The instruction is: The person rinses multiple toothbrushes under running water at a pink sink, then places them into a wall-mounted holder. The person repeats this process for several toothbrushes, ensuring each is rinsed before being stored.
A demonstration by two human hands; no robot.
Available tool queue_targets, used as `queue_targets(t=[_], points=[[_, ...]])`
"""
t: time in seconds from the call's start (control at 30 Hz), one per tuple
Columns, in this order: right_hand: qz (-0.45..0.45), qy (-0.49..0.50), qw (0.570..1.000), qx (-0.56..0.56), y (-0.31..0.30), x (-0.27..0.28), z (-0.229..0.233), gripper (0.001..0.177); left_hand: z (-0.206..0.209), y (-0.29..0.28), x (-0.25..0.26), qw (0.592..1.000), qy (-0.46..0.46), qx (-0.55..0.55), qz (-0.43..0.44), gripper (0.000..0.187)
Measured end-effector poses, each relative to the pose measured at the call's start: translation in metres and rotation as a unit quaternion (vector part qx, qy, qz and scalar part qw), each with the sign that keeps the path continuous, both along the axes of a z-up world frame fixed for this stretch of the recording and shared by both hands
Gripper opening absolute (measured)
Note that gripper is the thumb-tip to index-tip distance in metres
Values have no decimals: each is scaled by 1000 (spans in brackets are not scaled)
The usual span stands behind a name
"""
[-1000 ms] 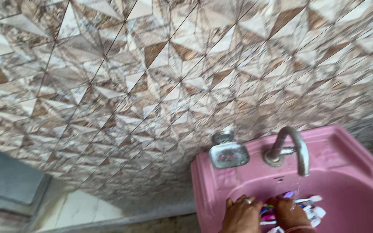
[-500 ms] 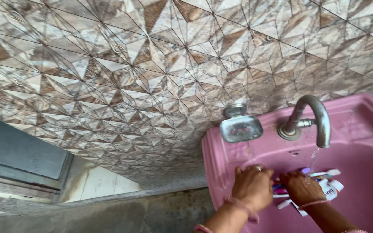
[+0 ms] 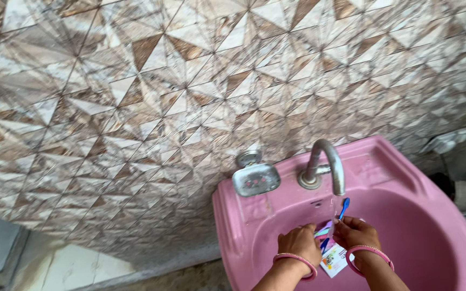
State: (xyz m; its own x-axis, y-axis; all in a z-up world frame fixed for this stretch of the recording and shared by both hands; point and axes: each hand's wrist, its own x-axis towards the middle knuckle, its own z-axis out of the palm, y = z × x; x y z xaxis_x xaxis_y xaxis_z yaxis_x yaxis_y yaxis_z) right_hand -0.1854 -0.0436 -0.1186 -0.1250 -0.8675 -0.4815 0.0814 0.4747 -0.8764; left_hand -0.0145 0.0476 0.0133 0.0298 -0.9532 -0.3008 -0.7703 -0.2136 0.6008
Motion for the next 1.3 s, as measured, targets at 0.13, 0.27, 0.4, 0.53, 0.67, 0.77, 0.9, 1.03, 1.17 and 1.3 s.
queue_targets(t=[0.13,0.27,0.4,0.53,0.67,0.77,0.9,1.03,1.17,1.3], points=[[-50,-90,993,61,-12,-16,3,21,-14,-9,-1,997,46,53,11,26],[-86,-99,988,76,-22,-26,4,21,-28,-22,-6,980,162,90,78,38],[-111,-139,983,54,-25,-29,-4,24,-34,-37,-13,963,223,105,105,52],[-81,-161,982,55,-17,-16,-6,40,-31,-48,-25,932,296,126,169,42],[-62,-174,980,67,-3,-4,13,56,-27,-55,-27,930,294,115,190,38],[-31,-138,987,76,8,5,31,68,-30,-58,-26,921,310,114,207,37],[-27,-119,990,70,14,16,47,75,-31,-57,-27,929,300,73,205,41],[-57,-125,986,92,16,19,39,58,-23,-50,-22,955,226,74,176,36],[-84,-139,983,85,6,16,14,27,-12,-42,-15,964,203,78,154,42],[-120,-182,973,76,-4,6,-6,12,-9,-32,-6,961,213,89,149,36]])
